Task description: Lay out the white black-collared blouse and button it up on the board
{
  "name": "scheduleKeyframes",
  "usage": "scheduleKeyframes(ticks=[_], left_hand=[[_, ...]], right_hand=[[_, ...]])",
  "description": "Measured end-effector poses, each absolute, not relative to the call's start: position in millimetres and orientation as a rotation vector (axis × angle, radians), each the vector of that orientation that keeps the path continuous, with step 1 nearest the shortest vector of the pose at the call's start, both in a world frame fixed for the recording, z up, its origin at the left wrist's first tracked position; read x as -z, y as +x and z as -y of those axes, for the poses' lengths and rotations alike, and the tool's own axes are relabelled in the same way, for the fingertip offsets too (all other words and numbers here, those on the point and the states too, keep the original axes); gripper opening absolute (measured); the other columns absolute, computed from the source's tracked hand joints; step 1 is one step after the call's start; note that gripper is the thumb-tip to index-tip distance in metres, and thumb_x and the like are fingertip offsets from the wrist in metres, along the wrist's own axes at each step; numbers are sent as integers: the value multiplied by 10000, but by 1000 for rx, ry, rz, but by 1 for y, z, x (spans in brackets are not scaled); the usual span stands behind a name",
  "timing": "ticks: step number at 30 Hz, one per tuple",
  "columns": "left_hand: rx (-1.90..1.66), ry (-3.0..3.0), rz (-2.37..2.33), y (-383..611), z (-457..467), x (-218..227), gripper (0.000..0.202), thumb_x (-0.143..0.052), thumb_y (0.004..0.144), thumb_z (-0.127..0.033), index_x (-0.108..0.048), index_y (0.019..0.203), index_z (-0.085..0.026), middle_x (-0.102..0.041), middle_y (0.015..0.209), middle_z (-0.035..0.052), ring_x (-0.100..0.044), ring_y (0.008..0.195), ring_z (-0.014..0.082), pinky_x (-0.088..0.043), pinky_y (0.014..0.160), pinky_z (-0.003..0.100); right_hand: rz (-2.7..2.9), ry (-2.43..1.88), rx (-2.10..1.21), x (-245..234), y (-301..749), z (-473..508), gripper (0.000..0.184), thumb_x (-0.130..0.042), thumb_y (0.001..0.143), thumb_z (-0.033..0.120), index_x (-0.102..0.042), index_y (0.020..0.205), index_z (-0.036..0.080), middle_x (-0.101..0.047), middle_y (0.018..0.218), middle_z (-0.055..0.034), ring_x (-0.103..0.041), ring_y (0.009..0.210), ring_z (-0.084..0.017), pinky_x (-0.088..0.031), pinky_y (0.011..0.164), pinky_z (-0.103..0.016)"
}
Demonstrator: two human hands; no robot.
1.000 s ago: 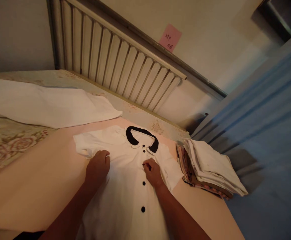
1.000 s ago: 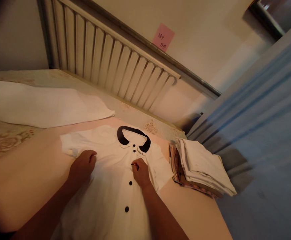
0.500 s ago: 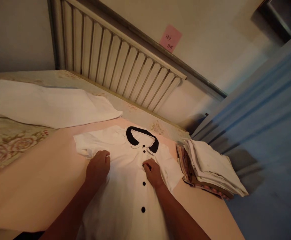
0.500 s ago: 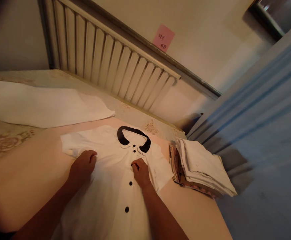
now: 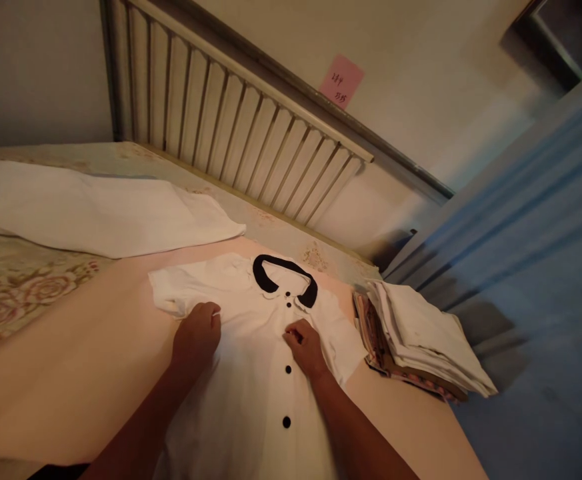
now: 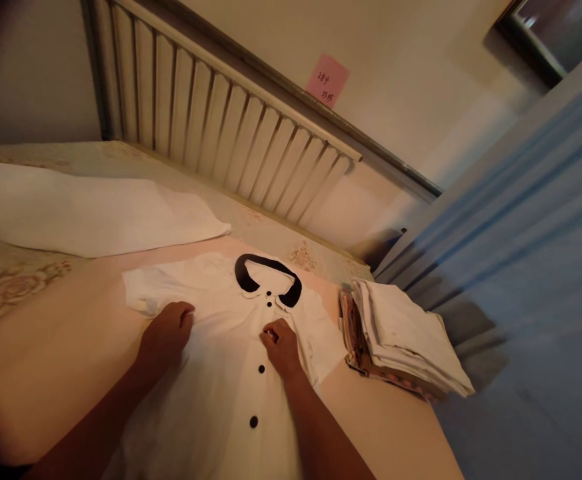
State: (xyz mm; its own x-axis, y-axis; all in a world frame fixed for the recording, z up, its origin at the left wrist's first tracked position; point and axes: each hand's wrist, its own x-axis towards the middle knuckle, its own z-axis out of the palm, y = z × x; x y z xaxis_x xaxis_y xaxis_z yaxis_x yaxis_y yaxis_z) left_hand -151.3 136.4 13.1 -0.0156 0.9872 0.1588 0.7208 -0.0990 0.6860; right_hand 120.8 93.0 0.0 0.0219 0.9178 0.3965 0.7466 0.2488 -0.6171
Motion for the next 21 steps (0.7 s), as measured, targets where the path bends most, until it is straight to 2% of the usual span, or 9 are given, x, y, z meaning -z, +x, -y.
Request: scheduleKeyframes(ticks=[9, 16, 18, 21], left_hand=[[-890, 1889, -1779, -151, -137, -8, 243, -359, 876, -207, -594, 937, -192, -652, 1005, 68, -583, 934, 206, -416, 777, 326], [-960, 1974, -1800, -153, -143, 9, 280, -405, 807, -139, -601, 1000, -185, -657, 1070, 82, -599, 1038, 215, -441, 905, 341], [-991, 1998, -1813, -153, -144, 12, 292, -416, 793, -128, -604, 1009, -183, -654, 1098, 90, -589, 1088, 226, -434, 950, 353], [-1016, 2043, -1828, -152, -143, 15, 349, -428, 779, -104, -606, 1071, -172, -613, 1240, 119, -540, 1201, 246, -417, 997, 370]], right_hand=[[1752, -1577, -255, 1, 120, -93, 71, -557, 766, 167, -595, 741, 222, -522, 727, 23, -469, 633, -130, -385, 604, -255], [1683, -1585, -276, -1, 117, -90, 35, -591, 761, 220, -617, 738, 226, -568, 709, 20, -509, 635, -143, -412, 591, -256], [1641, -1583, -286, -3, 118, -94, 93, -580, 784, 261, -610, 705, 222, -585, 678, 16, -520, 618, -149, -415, 570, -257], [1580, -1591, -246, -9, 115, -110, 193, -506, 841, 302, -603, 698, 217, -579, 619, 16, -509, 576, -155, -400, 537, -260]])
